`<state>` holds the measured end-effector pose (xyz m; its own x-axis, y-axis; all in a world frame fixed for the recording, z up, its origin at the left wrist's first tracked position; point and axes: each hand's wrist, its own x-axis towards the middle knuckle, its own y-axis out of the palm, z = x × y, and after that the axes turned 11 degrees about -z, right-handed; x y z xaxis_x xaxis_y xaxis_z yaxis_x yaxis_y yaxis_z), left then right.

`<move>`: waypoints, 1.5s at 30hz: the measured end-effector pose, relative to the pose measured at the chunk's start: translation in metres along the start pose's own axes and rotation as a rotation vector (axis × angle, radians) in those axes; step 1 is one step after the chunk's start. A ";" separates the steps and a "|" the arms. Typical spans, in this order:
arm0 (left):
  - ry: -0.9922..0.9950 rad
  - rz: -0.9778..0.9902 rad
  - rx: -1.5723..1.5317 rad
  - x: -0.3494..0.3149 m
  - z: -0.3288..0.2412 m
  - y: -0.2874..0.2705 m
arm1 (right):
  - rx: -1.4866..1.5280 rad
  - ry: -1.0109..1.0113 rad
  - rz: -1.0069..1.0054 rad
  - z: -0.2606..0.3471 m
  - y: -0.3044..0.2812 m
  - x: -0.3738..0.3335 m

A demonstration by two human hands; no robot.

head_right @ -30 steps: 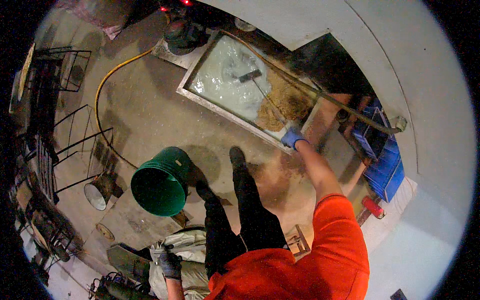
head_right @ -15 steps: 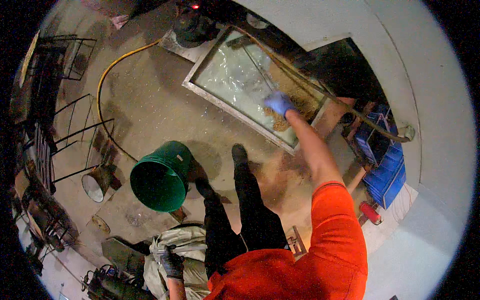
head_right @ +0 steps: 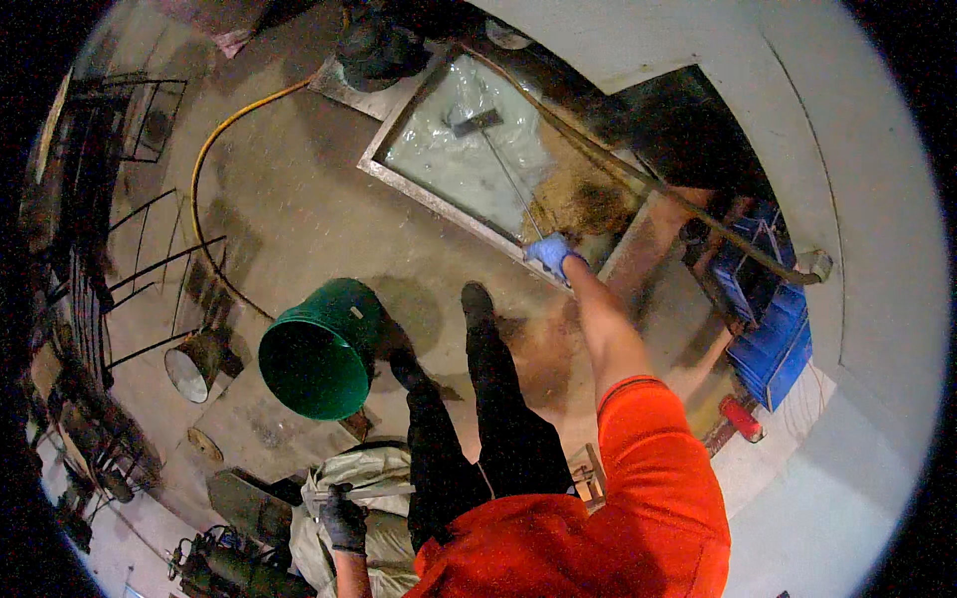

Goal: The person operates a lathe to machine small brass parts, removes them, and measures them with a dial caliper. They then walk to a nearby station and wipe a tray containing parts with a cloth.

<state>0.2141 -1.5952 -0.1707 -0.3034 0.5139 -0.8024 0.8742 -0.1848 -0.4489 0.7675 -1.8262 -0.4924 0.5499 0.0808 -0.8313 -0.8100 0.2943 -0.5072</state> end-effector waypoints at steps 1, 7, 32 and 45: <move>-0.015 -0.011 -0.014 -0.003 -0.006 0.005 | -0.039 -0.083 0.035 -0.024 0.003 0.002; -0.043 -0.069 -0.045 0.002 -0.006 -0.004 | -0.134 -0.037 0.158 -0.048 -0.016 -0.062; -0.029 -0.077 0.059 -0.029 -0.013 0.007 | -0.347 -0.168 0.005 -0.039 -0.017 -0.021; -0.155 0.010 -0.117 -0.014 0.009 -0.009 | -0.071 -0.353 -0.015 0.029 -0.047 -0.039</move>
<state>0.2068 -1.6084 -0.1585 -0.3417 0.3754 -0.8616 0.9127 -0.0861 -0.3995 0.7902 -1.8157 -0.4293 0.5886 0.4046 -0.6999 -0.8064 0.2320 -0.5440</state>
